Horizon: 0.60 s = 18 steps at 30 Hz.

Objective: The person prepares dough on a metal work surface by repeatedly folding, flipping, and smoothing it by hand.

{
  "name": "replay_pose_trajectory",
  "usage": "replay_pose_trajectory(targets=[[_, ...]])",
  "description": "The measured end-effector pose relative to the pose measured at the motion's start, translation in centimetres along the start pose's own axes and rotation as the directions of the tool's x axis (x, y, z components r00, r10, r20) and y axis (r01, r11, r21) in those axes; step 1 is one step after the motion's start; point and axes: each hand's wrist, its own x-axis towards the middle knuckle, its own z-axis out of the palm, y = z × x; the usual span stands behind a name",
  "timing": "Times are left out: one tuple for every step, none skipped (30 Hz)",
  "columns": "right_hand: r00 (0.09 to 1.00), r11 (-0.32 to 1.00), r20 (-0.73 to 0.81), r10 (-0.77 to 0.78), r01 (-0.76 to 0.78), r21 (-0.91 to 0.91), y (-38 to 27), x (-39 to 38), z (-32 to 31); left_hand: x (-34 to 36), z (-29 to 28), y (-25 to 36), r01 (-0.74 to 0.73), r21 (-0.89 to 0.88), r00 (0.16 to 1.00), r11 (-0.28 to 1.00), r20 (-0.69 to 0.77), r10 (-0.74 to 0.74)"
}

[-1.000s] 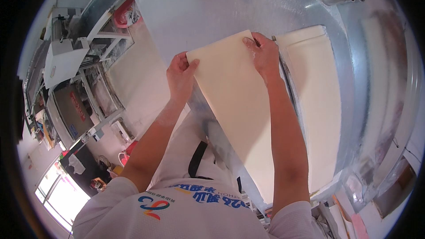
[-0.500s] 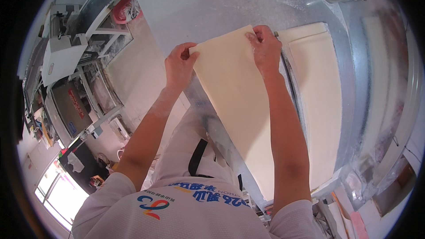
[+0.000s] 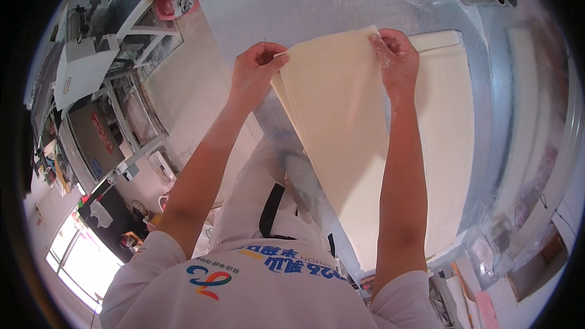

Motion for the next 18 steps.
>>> replay_pose_trajectory(targets=[[1.0,1.0,-0.005,-0.001,0.001,-0.006,-0.1,0.1,0.3,0.2,-0.1,-0.5,-0.01,0.008,1.0,1.0,-0.005,0.01],[1.0,1.0,-0.012,0.0,0.0,-0.014,-0.2,0.3,0.7,0.3,-0.2,-0.6,-0.017,0.015,1.0,1.0,-0.007,0.018],[1.0,1.0,-0.019,0.001,-0.001,-0.022,-0.4,0.3,1.1,0.3,-0.2,-0.8,-0.025,0.022,1.0,0.999,-0.009,0.026],[0.999,1.0,-0.036,0.001,-0.002,-0.03,-0.5,0.0,1.2,0.2,-0.4,-1.0,-0.013,-0.016,1.0,1.0,-0.004,0.013],[0.999,0.999,-0.054,-0.003,0.001,-0.038,-1.3,-0.4,1.5,0.0,-0.4,-0.4,-0.004,-0.056,1.0,0.998,0.002,0.004],[0.997,0.999,-0.072,-0.007,0.003,-0.046,-1.6,-0.7,1.6,-0.1,-0.4,-0.2,0.005,-0.095,1.0,0.995,0.008,-0.005],[0.998,0.997,-0.066,-0.011,0.006,-0.071,-1.1,-0.6,1.7,-0.1,-0.4,-0.5,0.001,-0.071,1.0,0.998,0.0,-0.001],[0.998,0.995,-0.063,-0.021,0.015,-0.094,-0.6,-0.4,1.8,0.0,-0.4,-0.5,-0.011,-0.046,1.0,0.999,-0.007,0.01],[0.998,0.993,-0.059,-0.032,0.025,-0.117,-0.2,-0.3,1.8,0.0,-0.4,-0.5,-0.022,-0.021,1.0,1.0,-0.014,0.022],[0.998,0.987,-0.063,-0.028,0.017,-0.158,0.2,-0.4,1.6,-0.1,-0.6,-0.5,0.006,0.0,1.0,1.0,-0.018,-0.006],[0.998,0.98,-0.067,-0.02,0.006,-0.199,0.3,-0.5,2.0,-0.4,-1.0,-0.6,0.038,0.021,0.999,0.999,-0.023,-0.038],[0.997,0.971,-0.071,-0.012,-0.005,-0.24,0.3,-0.6,2.4,-0.6,-1.3,-0.8,0.07,0.042,0.997,0.997,-0.028,-0.069],[0.996,0.972,-0.09,-0.005,-0.016,-0.234,0.2,-0.6,2.5,-0.6,-1.6,-1.0,0.053,0.041,0.998,0.998,-0.026,-0.052],[0.994,0.974,-0.108,0.006,-0.03,-0.226,-0.9,-1.0,3.2,-0.8,-1.9,-1.3,0.039,0.042,0.999,0.998,-0.025,-0.038],[0.992,0.975,-0.125,0.017,-0.044,-0.218,-1.5,-1.3,3.5,-1.0,-2.0,-1.6,0.024,0.043,0.999,0.999,-0.023,-0.023],[0.993,0.974,-0.119,0.004,-0.031,-0.224,-0.7,-0.9,3.5,-0.9,-2.0,-1.9,0.022,0.07,0.999,0.997,-0.041,-0.019],[0.993,0.973,-0.116,-0.015,-0.012,-0.231,-0.2,-0.3,3.5,-0.5,-1.7,-2.0,0.013,0.094,0.998,0.995,-0.056,-0.007],[0.993,0.971,-0.114,-0.035,0.007,-0.239,0.2,0.0,3.3,-0.3,-1.5,-2.0,0.003,0.118,0.998,0.993,-0.069,0.005]])
